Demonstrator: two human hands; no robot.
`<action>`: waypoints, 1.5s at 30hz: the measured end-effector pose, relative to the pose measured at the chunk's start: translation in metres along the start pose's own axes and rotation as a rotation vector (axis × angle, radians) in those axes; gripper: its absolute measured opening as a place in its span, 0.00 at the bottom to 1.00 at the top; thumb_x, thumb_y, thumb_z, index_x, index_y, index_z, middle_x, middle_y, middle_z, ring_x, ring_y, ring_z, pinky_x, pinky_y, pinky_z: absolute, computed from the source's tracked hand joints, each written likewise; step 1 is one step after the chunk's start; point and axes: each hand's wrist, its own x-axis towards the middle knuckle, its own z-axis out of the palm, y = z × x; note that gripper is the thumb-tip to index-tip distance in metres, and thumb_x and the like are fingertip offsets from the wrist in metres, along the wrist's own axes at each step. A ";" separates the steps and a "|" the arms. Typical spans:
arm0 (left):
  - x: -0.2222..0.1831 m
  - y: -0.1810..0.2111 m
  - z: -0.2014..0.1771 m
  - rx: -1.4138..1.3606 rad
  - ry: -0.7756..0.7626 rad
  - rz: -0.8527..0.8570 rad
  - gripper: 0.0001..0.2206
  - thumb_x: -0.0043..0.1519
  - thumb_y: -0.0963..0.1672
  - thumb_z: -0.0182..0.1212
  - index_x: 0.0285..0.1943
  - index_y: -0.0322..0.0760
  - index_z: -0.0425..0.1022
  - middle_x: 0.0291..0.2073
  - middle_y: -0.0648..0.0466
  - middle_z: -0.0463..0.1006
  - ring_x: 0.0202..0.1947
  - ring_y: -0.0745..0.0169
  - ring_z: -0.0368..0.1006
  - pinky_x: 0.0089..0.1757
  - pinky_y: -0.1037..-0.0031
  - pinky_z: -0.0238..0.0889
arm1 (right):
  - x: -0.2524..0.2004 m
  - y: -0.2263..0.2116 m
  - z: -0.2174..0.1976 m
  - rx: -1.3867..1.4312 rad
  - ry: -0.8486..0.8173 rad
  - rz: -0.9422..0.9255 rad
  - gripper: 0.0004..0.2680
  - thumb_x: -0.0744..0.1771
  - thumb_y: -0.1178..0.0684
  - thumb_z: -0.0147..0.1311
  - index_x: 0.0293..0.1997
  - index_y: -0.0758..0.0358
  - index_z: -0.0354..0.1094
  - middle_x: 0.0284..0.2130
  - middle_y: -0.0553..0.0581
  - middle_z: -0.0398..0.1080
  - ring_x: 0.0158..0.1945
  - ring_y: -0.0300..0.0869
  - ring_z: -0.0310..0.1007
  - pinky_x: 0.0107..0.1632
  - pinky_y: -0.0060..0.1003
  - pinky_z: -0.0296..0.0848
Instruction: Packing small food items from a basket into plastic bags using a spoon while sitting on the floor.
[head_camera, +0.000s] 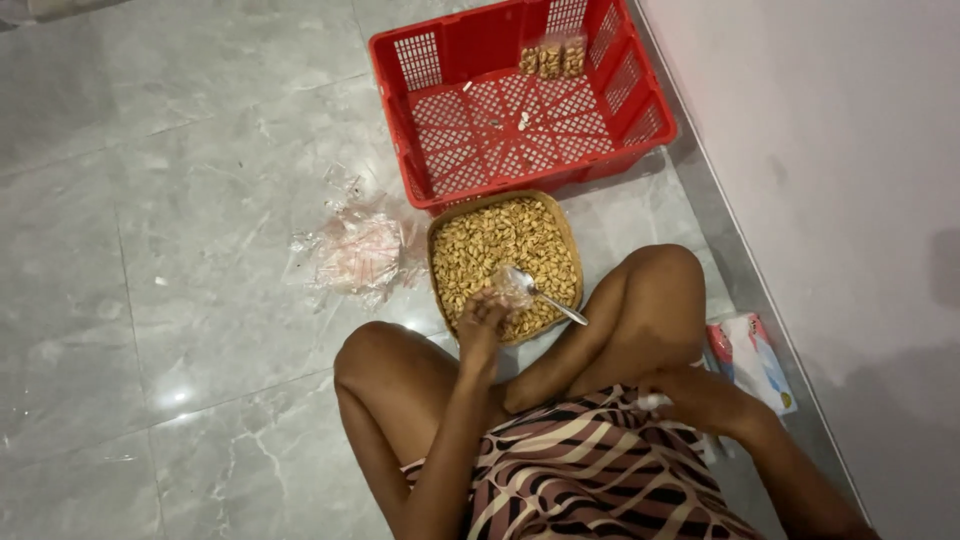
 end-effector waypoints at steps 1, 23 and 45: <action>0.003 -0.010 -0.003 -0.025 -0.018 -0.018 0.17 0.61 0.37 0.64 0.59 0.30 0.68 0.38 0.52 0.73 0.38 0.62 0.76 0.44 0.73 0.74 | 0.004 0.003 0.005 -0.081 0.030 0.043 0.15 0.69 0.42 0.52 0.62 0.49 0.63 0.56 0.57 0.71 0.61 0.53 0.71 0.62 0.48 0.71; 0.037 -0.073 -0.023 0.227 0.009 0.081 0.05 0.55 0.42 0.61 0.39 0.41 0.74 0.24 0.56 0.77 0.24 0.69 0.72 0.29 0.77 0.65 | 0.187 -0.068 0.000 -0.287 0.705 -0.435 0.16 0.59 0.52 0.62 0.49 0.49 0.67 0.47 0.59 0.68 0.49 0.54 0.70 0.52 0.47 0.69; 0.038 -0.057 -0.017 -0.080 -0.030 0.137 0.09 0.64 0.41 0.66 0.49 0.31 0.74 0.36 0.48 0.78 0.34 0.59 0.79 0.37 0.70 0.77 | 0.228 -0.065 -0.002 0.165 0.887 -0.294 0.06 0.65 0.50 0.60 0.43 0.54 0.72 0.34 0.57 0.74 0.43 0.57 0.78 0.47 0.46 0.75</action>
